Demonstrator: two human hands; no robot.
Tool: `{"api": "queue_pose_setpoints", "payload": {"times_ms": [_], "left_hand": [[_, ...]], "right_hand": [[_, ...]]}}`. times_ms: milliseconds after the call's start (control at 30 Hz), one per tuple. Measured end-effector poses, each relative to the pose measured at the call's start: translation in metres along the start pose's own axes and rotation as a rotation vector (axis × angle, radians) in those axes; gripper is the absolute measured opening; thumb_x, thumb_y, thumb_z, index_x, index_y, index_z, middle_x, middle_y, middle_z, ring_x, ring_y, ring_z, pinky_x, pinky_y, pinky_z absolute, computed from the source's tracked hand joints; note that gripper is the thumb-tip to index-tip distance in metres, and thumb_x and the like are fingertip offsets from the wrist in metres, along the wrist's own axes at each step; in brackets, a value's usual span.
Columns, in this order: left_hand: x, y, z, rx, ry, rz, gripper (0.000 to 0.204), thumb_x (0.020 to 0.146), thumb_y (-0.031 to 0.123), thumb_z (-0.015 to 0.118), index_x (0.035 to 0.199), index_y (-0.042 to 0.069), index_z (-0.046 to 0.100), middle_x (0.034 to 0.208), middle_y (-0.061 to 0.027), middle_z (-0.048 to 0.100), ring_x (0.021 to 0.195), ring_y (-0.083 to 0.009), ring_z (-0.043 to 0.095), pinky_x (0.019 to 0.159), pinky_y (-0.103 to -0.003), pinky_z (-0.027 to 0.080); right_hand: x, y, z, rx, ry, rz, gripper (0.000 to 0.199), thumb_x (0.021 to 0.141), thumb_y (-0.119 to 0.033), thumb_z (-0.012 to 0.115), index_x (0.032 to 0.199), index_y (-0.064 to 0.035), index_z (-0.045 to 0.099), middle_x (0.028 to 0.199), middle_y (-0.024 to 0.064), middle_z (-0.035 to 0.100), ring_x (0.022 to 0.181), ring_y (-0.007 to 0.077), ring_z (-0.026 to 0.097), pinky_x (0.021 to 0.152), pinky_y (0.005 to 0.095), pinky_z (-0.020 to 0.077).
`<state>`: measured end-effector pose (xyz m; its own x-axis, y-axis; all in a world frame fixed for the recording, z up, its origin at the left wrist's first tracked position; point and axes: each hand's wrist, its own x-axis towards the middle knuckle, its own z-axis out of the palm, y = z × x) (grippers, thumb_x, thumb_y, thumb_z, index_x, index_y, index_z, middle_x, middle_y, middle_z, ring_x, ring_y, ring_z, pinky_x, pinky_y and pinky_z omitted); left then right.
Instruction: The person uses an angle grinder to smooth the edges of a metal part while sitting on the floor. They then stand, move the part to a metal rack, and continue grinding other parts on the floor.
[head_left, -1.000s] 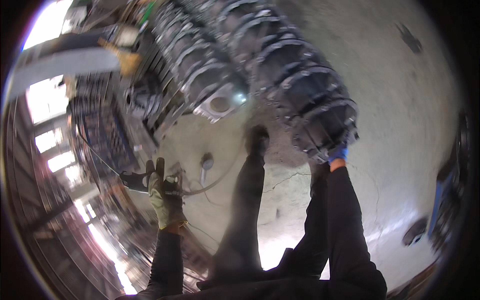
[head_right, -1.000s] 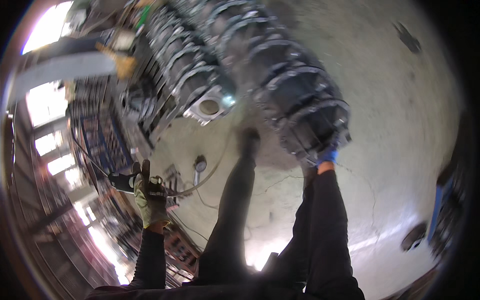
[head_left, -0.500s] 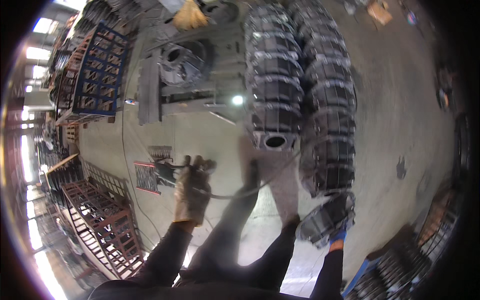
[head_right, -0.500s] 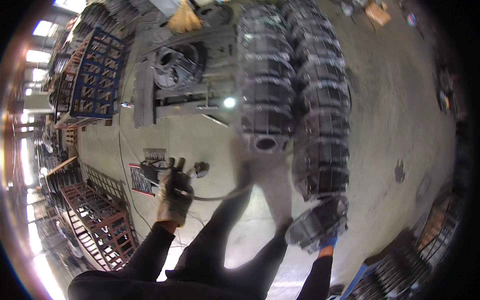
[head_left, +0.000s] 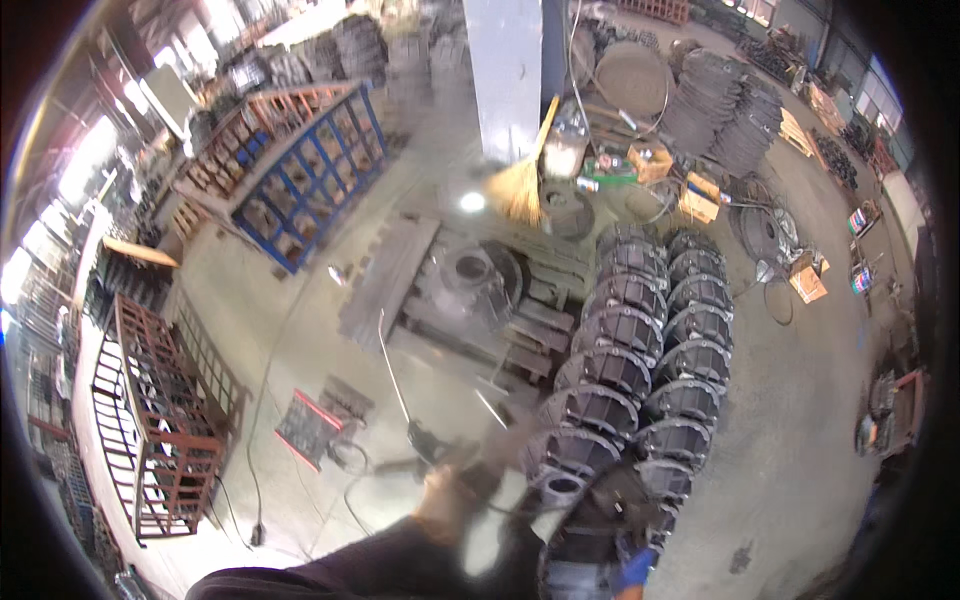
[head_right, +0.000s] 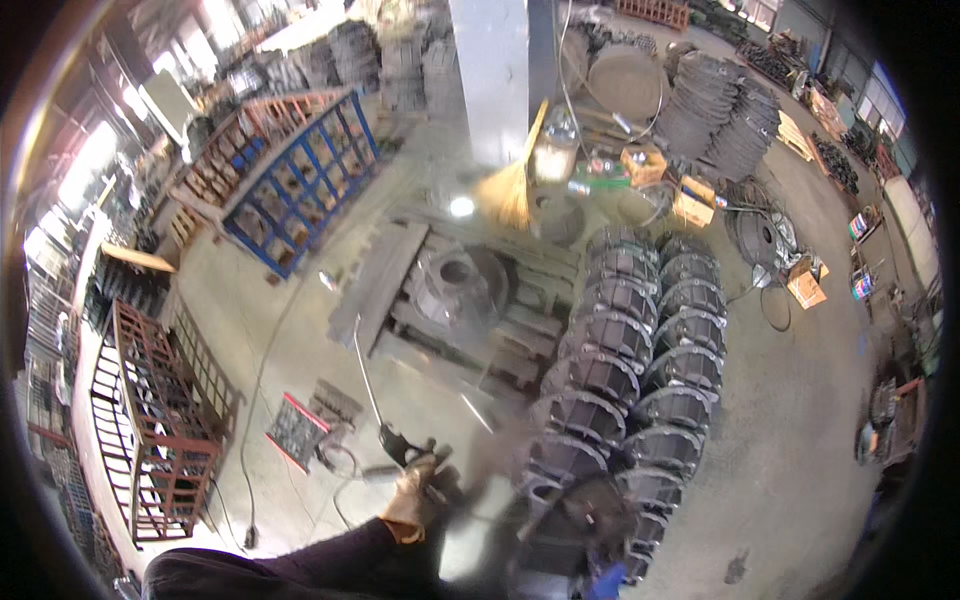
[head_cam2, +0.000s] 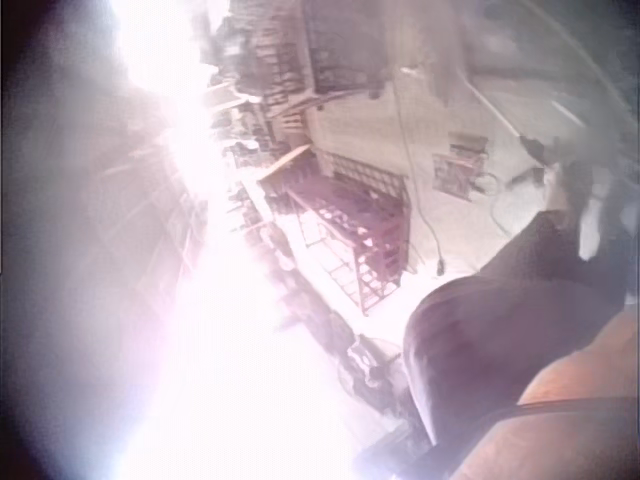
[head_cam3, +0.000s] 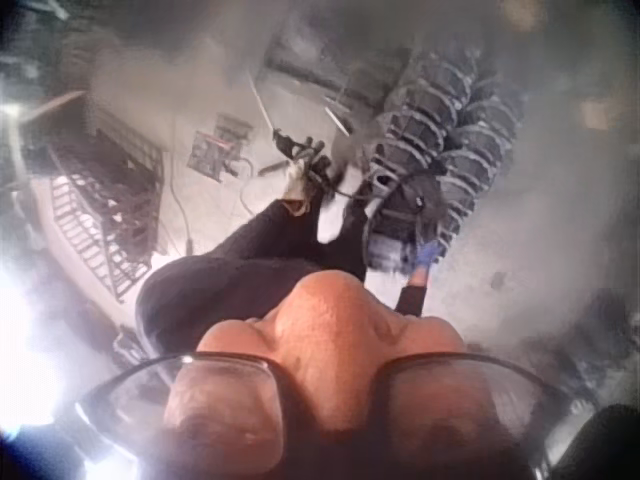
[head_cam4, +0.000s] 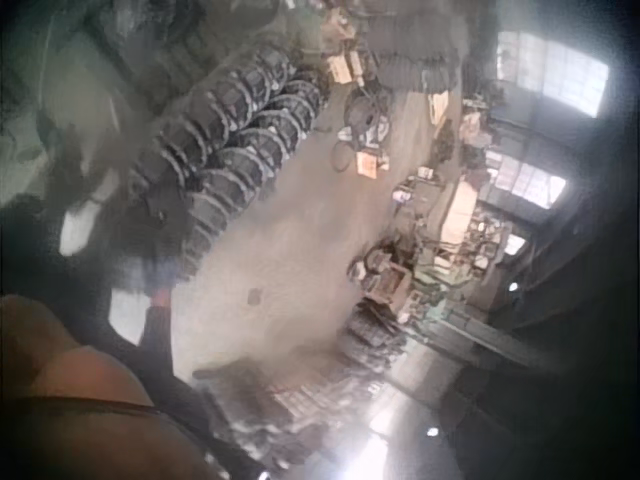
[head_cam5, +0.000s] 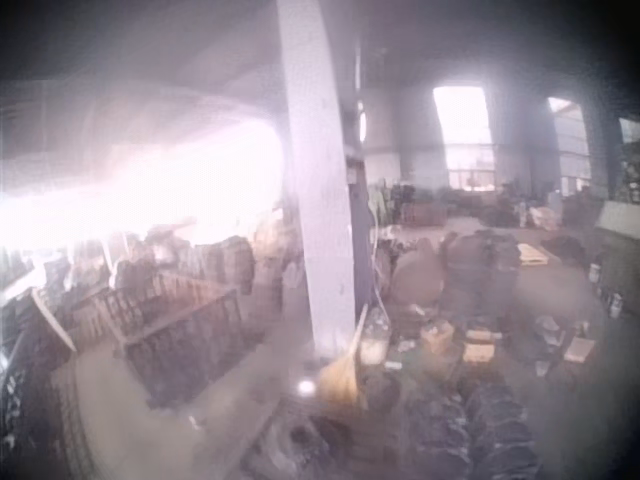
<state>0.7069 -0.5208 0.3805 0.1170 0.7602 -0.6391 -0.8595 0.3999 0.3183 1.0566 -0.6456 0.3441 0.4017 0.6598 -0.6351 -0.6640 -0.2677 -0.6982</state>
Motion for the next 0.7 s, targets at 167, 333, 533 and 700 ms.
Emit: {"api": "queue_pose_setpoints", "payload": {"times_ms": [167,333,533,700], "left_hand": [[0.043,0.019,-0.018,0.204,0.245,0.09,0.041,0.099,0.012,0.069,0.139,0.014,0.06,0.124,-0.0065,0.066,0.098,-0.0211,0.067,0.087,-0.038,0.059],[0.099,0.04,-0.058,0.725,0.09,0.209,0.054,0.104,0.017,0.066,0.154,0.023,0.047,0.146,-0.0058,0.058,0.108,-0.0187,0.067,0.092,-0.041,0.06],[0.124,0.078,-0.053,0.138,0.3,-0.069,0.061,0.103,0.025,0.069,0.159,0.025,0.044,0.147,-0.0056,0.06,0.096,-0.0181,0.071,0.085,-0.038,0.061],[0.13,0.096,-0.056,0.299,0.354,-0.056,0.054,0.101,0.027,0.071,0.151,0.026,0.051,0.143,-0.0058,0.064,0.089,-0.0182,0.071,0.079,-0.036,0.061]], "right_hand": [[0.048,-0.011,0.106,-0.194,-0.121,0.192,0.041,0.106,-0.009,0.05,0.145,0.0036,0.052,0.139,0.0214,0.062,0.127,0.0384,0.062,0.106,0.0516,0.0571],[0.153,0.008,0.247,-0.116,-0.116,0.469,0.039,0.108,-0.014,0.044,0.139,0.0079,0.055,0.14,0.0272,0.06,0.12,0.0402,0.066,0.108,0.0527,0.0559],[0.325,0.075,0.4,-0.831,-0.609,0.173,0.043,0.094,-0.019,0.076,0.126,0.0073,0.064,0.117,0.0231,0.073,0.105,0.0361,0.072,0.095,0.046,0.0593],[0.374,0.086,0.552,-1.795,-0.715,-0.565,0.062,0.084,-0.048,0.085,0.117,0.0018,0.07,0.11,0.0317,0.071,0.104,0.0481,0.069,0.09,0.0503,0.0568]]}}
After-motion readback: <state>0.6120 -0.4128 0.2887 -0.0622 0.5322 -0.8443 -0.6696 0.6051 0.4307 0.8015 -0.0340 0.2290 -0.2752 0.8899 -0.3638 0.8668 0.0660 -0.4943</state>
